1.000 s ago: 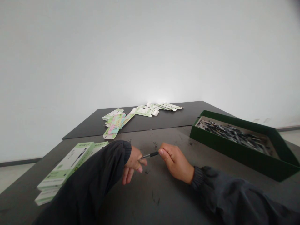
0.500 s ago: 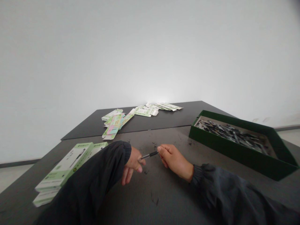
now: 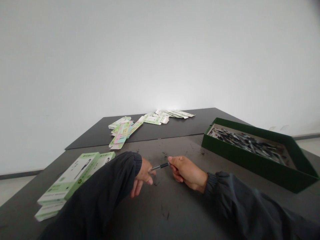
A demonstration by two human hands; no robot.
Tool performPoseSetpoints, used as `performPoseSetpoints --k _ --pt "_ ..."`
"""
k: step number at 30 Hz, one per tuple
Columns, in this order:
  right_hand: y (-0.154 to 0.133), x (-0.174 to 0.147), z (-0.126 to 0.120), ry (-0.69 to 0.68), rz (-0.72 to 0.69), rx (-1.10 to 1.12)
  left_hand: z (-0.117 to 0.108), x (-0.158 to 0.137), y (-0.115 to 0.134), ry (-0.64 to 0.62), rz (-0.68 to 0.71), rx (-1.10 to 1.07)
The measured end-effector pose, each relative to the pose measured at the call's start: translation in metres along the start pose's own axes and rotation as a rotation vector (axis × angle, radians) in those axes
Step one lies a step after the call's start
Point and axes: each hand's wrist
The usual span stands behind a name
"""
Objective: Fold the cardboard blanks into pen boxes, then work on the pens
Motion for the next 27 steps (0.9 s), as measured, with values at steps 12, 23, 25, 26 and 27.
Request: performPoseSetpoints --k 12,23,25,26,27 --pt "-0.009 -0.009 0.003 0.086 -0.304 -0.454 0.004 -0.009 0.007 0.035 0.02 0.056" --pt "-0.021 -0.016 -0.001 0.06 -0.483 -0.734 0.007 -0.014 0.011 0.058 0.035 0.079" --pt "-0.021 -0.015 -0.001 0.071 -0.485 -0.729 0.007 -0.015 0.013 0.063 0.024 0.093" --pt "-0.02 -0.014 -0.001 0.074 -0.478 -0.716 0.007 -0.015 0.013 0.069 0.015 0.1" --pt "-0.018 -0.013 -0.002 0.076 -0.459 -0.692 0.007 -0.015 0.013 0.068 0.011 0.103"
Point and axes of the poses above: each hand's wrist, its own x-axis towards the middle knuckle, its own z-axis out of the palm, y = z × x, and after that the axes turned 9 degrees about x, right-handed
